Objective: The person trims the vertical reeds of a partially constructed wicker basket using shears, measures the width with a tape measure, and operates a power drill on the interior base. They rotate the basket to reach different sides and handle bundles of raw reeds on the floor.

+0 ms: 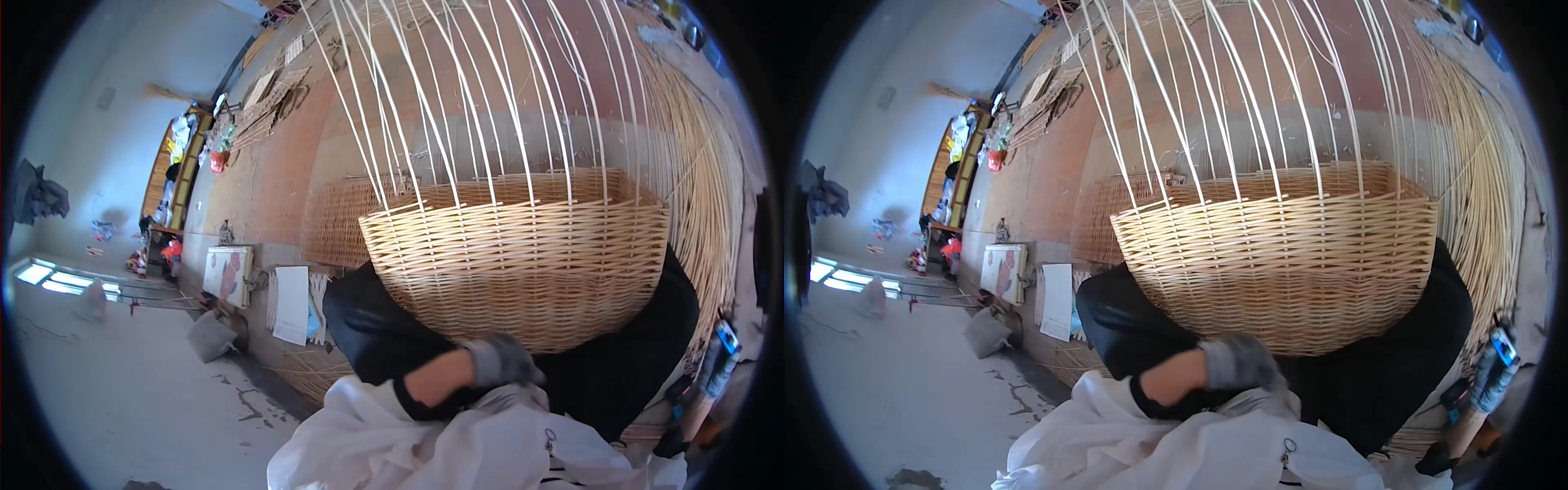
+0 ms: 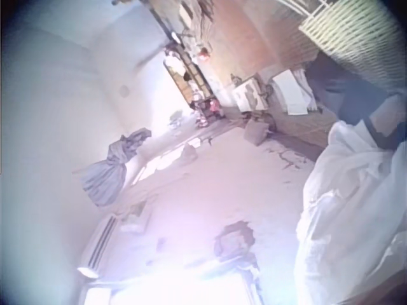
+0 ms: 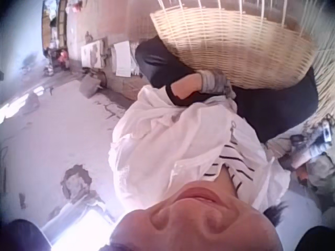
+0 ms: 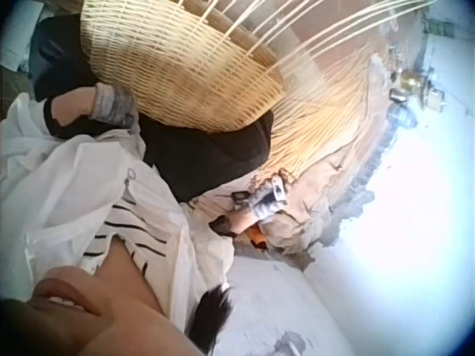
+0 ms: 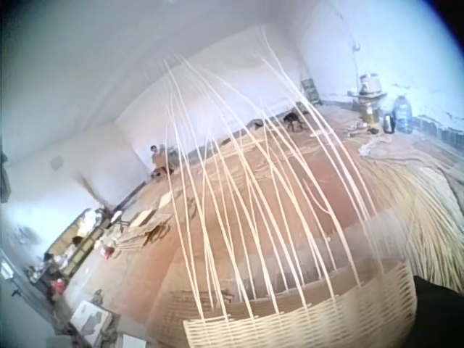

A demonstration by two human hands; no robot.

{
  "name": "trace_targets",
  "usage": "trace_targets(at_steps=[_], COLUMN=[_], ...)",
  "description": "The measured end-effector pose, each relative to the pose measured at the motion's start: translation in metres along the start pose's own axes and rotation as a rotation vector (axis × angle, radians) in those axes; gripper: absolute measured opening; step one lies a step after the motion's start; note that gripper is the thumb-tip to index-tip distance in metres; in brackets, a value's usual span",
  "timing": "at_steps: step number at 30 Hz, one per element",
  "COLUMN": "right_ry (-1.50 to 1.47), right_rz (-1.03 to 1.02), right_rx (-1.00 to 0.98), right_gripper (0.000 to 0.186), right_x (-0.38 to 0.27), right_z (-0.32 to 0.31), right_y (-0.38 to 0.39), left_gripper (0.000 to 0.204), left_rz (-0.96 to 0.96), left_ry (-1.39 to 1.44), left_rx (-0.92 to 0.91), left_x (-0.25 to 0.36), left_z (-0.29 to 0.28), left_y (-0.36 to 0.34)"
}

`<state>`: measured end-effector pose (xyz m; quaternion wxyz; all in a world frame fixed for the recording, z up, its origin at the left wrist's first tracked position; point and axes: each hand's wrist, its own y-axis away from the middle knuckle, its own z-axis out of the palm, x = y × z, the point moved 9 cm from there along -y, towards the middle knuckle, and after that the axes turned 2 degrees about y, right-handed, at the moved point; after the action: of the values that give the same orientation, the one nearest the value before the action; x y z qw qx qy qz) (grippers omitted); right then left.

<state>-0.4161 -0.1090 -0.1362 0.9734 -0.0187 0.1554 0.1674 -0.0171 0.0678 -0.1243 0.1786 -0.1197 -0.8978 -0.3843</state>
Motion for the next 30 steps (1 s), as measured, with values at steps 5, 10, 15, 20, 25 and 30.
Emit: trace_targets(at_steps=[5,10,15,20,25,30], right_ry=[1.530,1.470,1.868,2.274,2.443,2.536], right_rz=[-0.062,0.197,-0.012,-0.352,-0.052,0.139], right_rx=[-0.539,-0.613,-1.066,-0.735,-0.806,-0.548], right_gripper=[0.057,0.041,0.034,0.021,0.022,0.020], right_x=[0.223,0.303,0.348,0.238,0.179,0.157], right_z=[0.216,0.226,0.261,0.230,0.191,0.140], right_y=[-0.049,-0.046,-0.027,-0.107,-0.157,-0.200], left_gripper=[0.032,0.030,0.015,0.017,0.017,0.030], left_rz=[0.323,0.378,0.130,-0.250,-0.671,-0.728], left_ry=[1.364,1.647,1.555,1.295,-0.388,1.112], left_rx=[0.574,0.810,0.837,1.711,0.906,1.096], left_x=[0.009,-0.032,-0.060,-0.291,-0.310,-0.370], left_z=[-0.078,-0.072,-0.045,-0.045,-0.074,-0.030], left_y=[0.013,0.024,0.037,0.180,0.154,0.158])
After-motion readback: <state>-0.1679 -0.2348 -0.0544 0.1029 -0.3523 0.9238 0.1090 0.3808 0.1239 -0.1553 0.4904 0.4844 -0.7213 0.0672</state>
